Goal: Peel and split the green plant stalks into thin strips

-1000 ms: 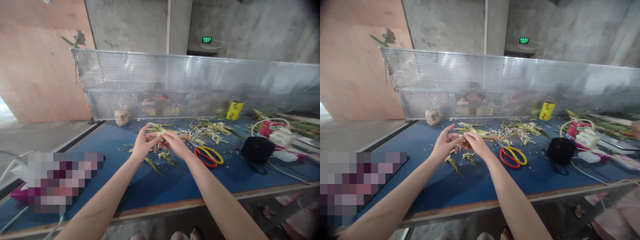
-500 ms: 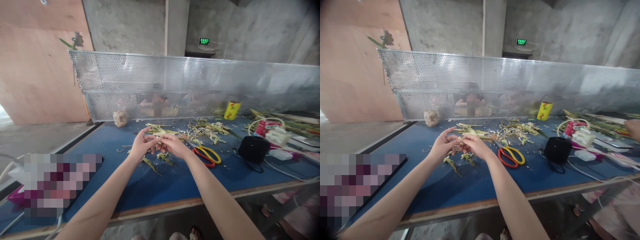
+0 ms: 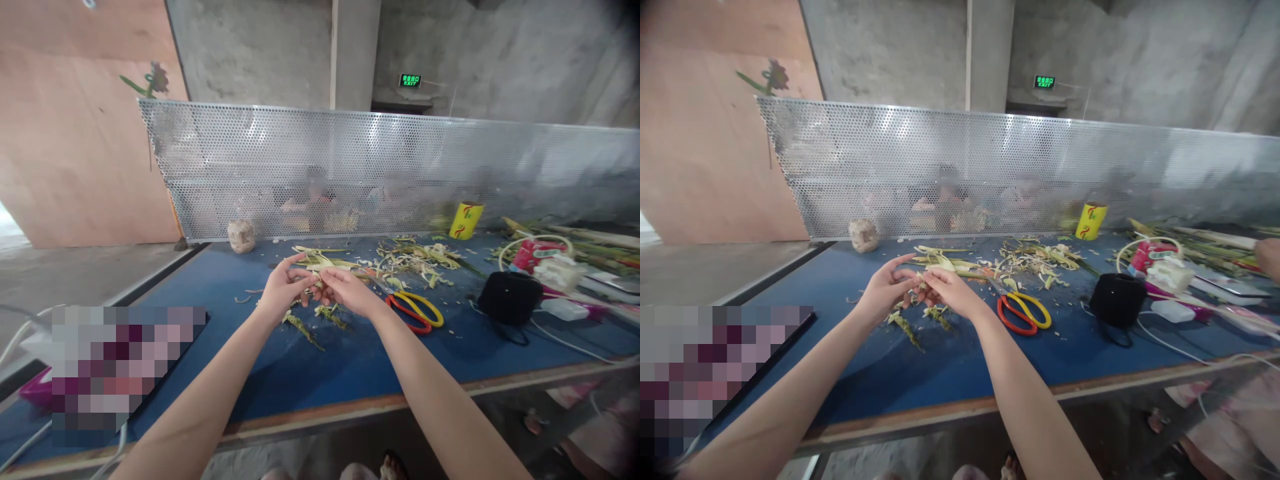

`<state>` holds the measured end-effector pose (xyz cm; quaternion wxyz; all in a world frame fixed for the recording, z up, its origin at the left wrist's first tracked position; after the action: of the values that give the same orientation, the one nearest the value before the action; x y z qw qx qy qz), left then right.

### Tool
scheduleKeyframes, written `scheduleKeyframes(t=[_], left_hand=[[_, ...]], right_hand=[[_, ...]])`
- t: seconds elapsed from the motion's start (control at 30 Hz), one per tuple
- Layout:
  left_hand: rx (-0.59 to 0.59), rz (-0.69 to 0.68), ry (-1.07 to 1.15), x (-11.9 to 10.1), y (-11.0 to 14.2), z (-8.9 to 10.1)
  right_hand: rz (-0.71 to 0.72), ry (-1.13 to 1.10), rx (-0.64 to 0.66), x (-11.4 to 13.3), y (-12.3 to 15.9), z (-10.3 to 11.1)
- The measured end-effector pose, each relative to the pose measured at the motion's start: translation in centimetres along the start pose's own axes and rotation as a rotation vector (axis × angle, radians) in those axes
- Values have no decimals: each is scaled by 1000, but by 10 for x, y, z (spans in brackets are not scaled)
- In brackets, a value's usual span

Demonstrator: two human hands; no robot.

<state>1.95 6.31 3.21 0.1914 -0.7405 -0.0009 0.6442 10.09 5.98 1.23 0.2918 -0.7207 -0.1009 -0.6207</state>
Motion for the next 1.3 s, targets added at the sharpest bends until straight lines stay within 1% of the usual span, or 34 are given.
scheduleKeyframes(t=[0.17,0.27,0.37,0.53,0.67,0.9,1.13,1.3], left_hand=[[-6,8,6,1,0,1],[-21,21,12,3,-1,2],[-24,43,29,6,-1,3],[2,44,52,5,0,-1],[19,37,73,3,0,-4],[45,61,59,7,0,-6],[-9,72,-26,7,0,-4],[-34,80,-24,9,1,-1]], right_hand=[[45,104,16,5,1,-3],[62,190,-8,9,1,-2],[63,226,-29,10,1,0],[81,216,-38,11,0,1],[72,195,-77,9,-1,5],[13,149,-138,1,-3,13],[49,249,-127,5,-2,10],[11,131,-103,-3,-4,10]])
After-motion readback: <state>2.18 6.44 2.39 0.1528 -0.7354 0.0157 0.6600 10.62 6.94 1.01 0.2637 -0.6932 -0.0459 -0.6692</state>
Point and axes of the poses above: each hand's wrist, its own y-axis away from the middle knuckle, its own z-axis out of the back of the hand, x = y × z, the point moved 9 cm from there along -y, towards the middle knuckle
